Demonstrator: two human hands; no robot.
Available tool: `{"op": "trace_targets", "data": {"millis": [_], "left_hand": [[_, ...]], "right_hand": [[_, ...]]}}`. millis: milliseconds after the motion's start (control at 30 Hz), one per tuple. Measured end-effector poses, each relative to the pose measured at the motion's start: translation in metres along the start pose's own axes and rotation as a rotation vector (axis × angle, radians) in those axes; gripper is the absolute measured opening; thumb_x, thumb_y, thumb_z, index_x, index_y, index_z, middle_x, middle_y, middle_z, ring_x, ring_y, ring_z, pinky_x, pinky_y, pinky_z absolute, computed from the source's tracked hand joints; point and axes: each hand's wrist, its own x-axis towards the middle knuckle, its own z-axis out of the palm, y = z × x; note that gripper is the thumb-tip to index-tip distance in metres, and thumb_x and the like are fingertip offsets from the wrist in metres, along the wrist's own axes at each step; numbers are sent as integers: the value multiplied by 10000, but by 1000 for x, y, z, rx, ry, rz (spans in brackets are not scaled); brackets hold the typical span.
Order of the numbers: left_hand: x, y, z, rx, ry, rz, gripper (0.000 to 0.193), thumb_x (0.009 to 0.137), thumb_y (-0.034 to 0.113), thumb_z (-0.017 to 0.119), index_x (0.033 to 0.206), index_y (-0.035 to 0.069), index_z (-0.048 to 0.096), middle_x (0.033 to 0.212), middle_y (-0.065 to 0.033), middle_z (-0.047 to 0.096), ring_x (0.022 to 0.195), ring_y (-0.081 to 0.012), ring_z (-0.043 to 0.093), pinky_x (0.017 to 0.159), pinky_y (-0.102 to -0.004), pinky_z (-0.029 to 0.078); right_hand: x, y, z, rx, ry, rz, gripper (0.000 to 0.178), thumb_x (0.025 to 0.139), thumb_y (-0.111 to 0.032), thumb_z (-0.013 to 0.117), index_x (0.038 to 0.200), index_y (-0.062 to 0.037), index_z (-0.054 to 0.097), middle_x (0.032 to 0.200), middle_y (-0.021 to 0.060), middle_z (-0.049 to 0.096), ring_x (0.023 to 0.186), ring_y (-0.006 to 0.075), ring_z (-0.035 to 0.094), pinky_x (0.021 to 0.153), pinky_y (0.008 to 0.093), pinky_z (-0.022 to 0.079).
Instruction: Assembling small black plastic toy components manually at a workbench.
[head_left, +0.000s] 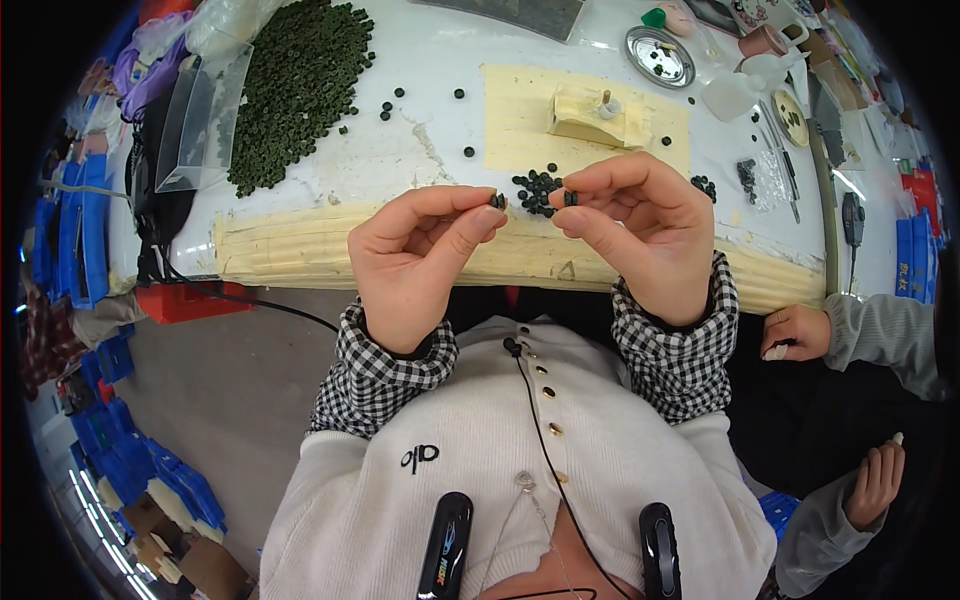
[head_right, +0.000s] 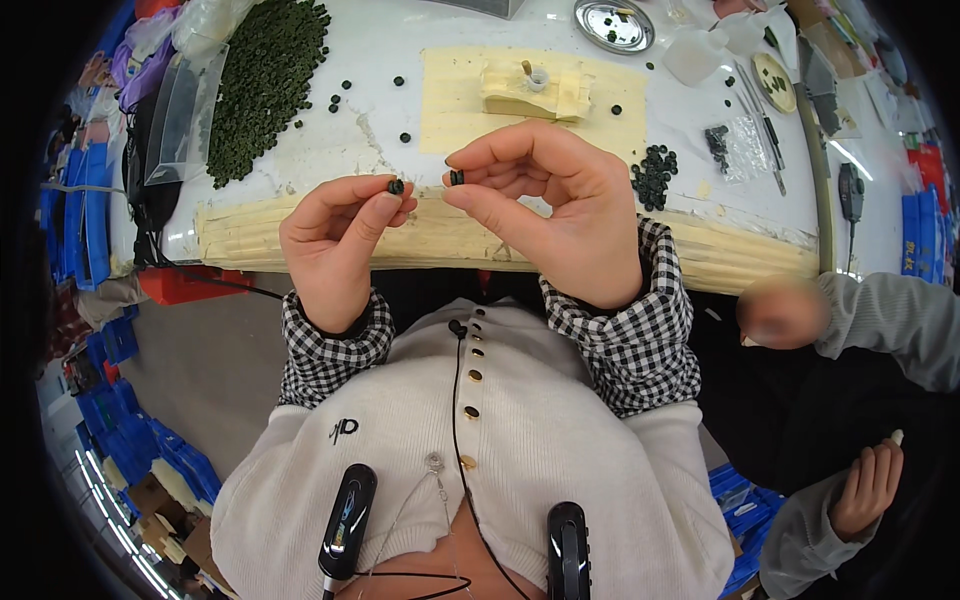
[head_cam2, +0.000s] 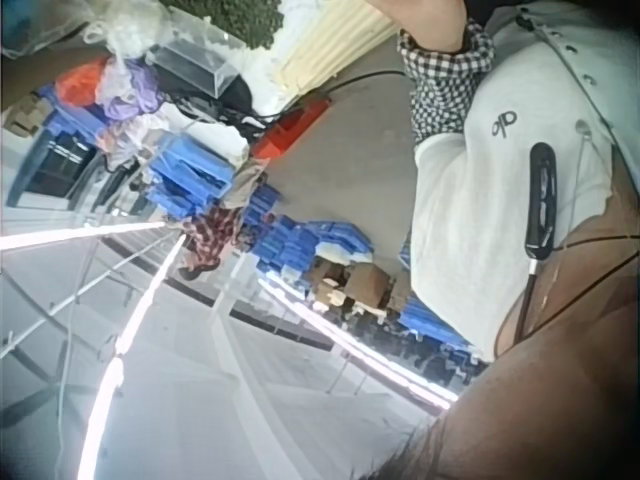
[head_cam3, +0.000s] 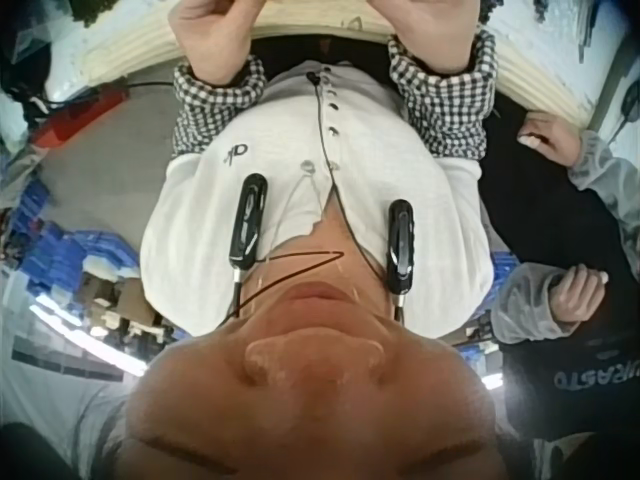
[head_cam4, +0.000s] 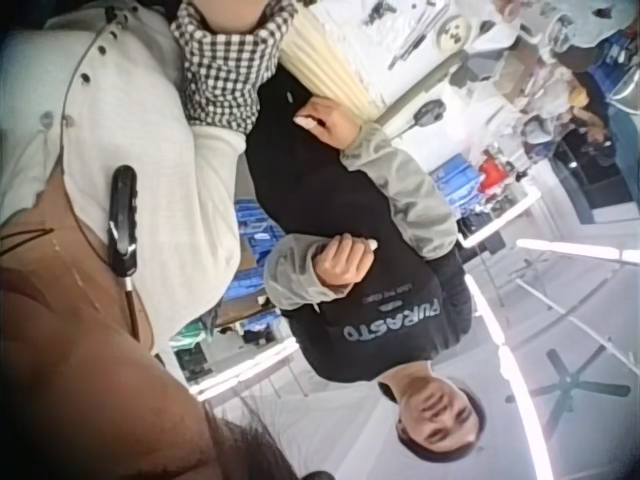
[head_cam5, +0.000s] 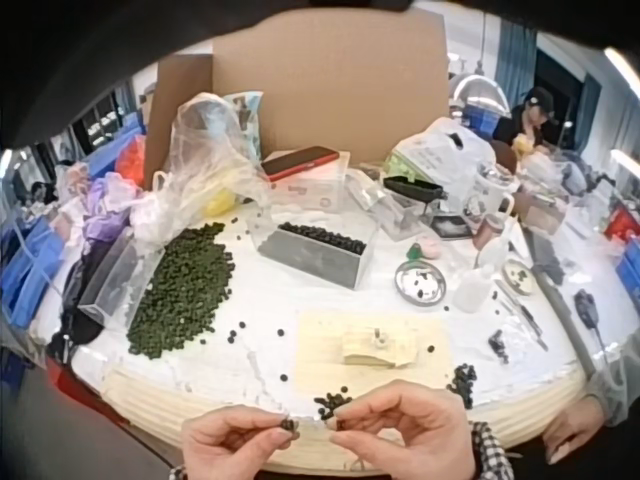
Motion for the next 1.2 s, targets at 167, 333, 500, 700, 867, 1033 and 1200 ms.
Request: {"op": "trace_targets", "data": {"millis": [167, 333, 500, 700, 867, 1033, 1200], "left_hand": [[0, 0, 0, 15, -11, -7, 183, 833, -49, 670, 1013, -69, 643, 933, -125, 689, 851, -145, 666, 779, -237, 540], [-1, 0, 1, 1, -13, -5, 181, 837, -49, 665, 1015, -70, 641, 936, -126, 688, 860, -147, 667, 786, -236, 539], [0, -1, 1, 30, -19, -3, 172, 850, -37, 652, 1019, -64, 638, 932, -130, 690, 855, -156, 671, 781, -246, 539], [0, -1, 1, 74, -20, 18, 159, 870, -20, 629, 1025, -55, 632, 920, -141, 695, 839, -178, 678, 759, -267, 542], [1, 0, 0, 86, -32, 15, 160, 868, -22, 630, 1023, -63, 631, 918, -145, 693, 836, -177, 675, 757, -268, 542], [1, -1, 0, 79, -49, 42, 158, 863, -42, 629, 1018, -67, 632, 927, -148, 691, 845, -175, 670, 763, -265, 539], [3, -1, 1, 133, -86, 131, 175, 846, -87, 625, 1021, -75, 632, 942, -140, 681, 868, -165, 659, 778, -254, 532]], "right_hand": [[-1, -1, 0, 11, 6, 20, 218, 796, 18, 711, 1001, 40, 639, 925, 75, 677, 822, 94, 641, 747, 211, 516], [-3, 0, 0, 20, 20, 15, 214, 792, 22, 713, 992, 46, 641, 925, 86, 681, 824, 106, 649, 753, 222, 526], [-4, 1, 0, 6, 27, 3, 215, 790, 19, 718, 988, 51, 640, 925, 96, 684, 816, 118, 658, 749, 232, 536], [0, -5, -11, -498, 28, -89, 198, 778, -2, 723, 963, 22, 658, 895, 99, 689, 775, 125, 671, 708, 227, 536], [-4, 7, -31, -1044, 116, -78, 216, 742, -10, 683, 956, -7, 660, 793, 136, 610, 674, 296, 600, 623, 346, 487], [-6, -3, -16, -900, 206, -137, 195, 770, 28, 678, 963, -3, 675, 823, 116, 627, 686, 240, 615, 618, 303, 495], [-13, -9, 13, -521, 42, -272, 264, 799, 71, 650, 1055, 13, 678, 892, 131, 643, 750, 193, 628, 660, 251, 500]]}}
